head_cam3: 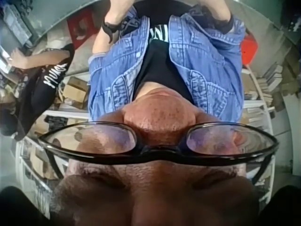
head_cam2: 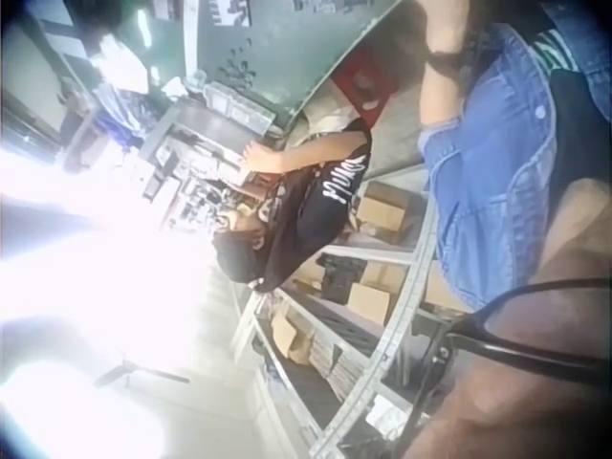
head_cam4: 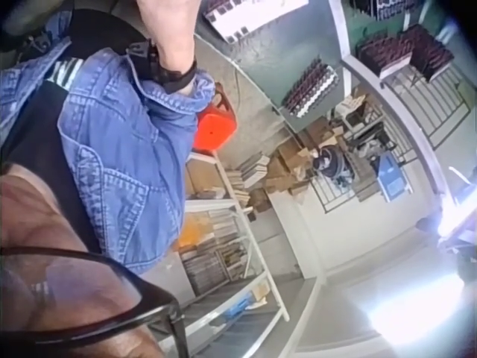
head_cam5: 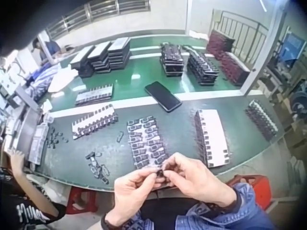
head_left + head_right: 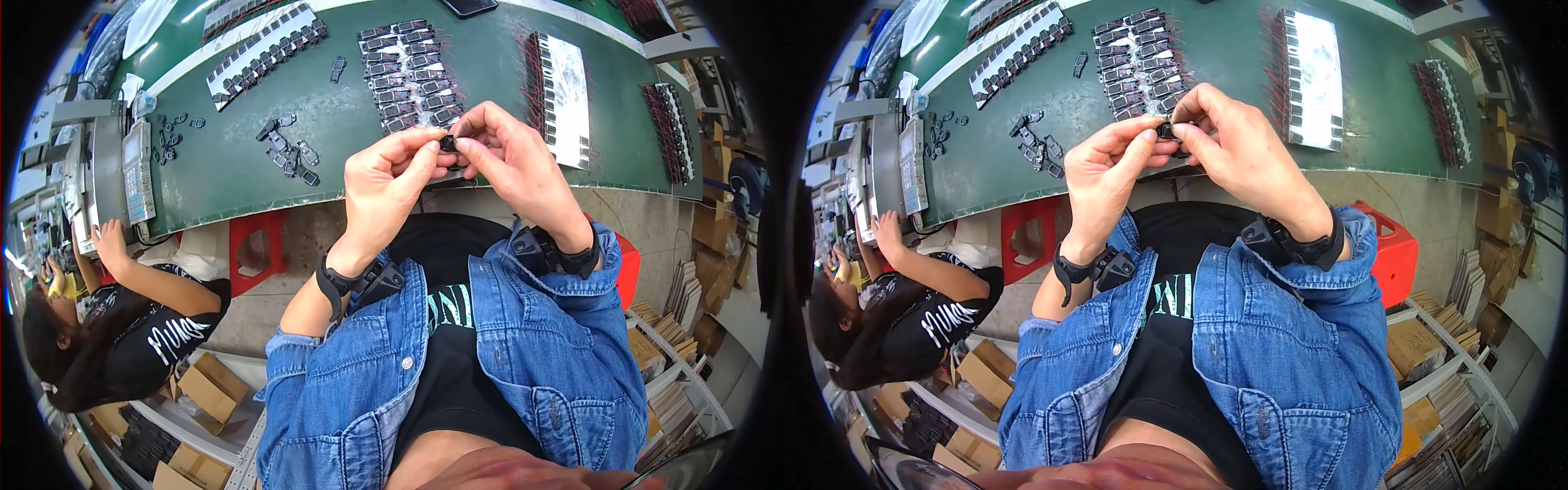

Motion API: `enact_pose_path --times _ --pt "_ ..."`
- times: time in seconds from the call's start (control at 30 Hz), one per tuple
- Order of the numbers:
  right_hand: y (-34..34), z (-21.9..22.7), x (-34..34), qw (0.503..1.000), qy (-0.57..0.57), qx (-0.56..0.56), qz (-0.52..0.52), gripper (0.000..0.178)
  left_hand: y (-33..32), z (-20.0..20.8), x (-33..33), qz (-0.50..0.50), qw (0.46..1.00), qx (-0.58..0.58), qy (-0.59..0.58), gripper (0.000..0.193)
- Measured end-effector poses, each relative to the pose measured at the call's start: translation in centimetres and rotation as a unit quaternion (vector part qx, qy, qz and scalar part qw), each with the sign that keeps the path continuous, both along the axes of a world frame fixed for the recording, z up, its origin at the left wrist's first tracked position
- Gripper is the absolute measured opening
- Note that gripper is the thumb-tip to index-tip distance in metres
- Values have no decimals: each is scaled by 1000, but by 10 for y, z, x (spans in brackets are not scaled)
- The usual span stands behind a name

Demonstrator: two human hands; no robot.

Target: The person picks up a speaker and a plastic frame by hand, fits the speaker into the frame, and places the assembled unit onto a metal plate. This process is repeated for additional speakers and frames, with the person occasionally moving the metal plate or picking up a new plate.

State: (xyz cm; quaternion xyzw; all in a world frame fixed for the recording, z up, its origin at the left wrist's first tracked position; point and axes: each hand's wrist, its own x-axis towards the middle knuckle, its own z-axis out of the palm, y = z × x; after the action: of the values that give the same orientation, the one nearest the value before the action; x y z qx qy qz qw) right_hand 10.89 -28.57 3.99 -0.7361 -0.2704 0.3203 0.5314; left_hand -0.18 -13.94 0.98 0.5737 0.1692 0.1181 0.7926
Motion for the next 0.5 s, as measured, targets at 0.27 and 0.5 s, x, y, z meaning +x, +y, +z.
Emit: enact_pose_path --times 0.27,0.5 --pt "2 0 1 999 -17 27 11 15 1 5 -1 4 999 48 -1 21" --pt "-2 3 4 996 -81 18 44 16 0 9 -4 2 999 30 -12 19"
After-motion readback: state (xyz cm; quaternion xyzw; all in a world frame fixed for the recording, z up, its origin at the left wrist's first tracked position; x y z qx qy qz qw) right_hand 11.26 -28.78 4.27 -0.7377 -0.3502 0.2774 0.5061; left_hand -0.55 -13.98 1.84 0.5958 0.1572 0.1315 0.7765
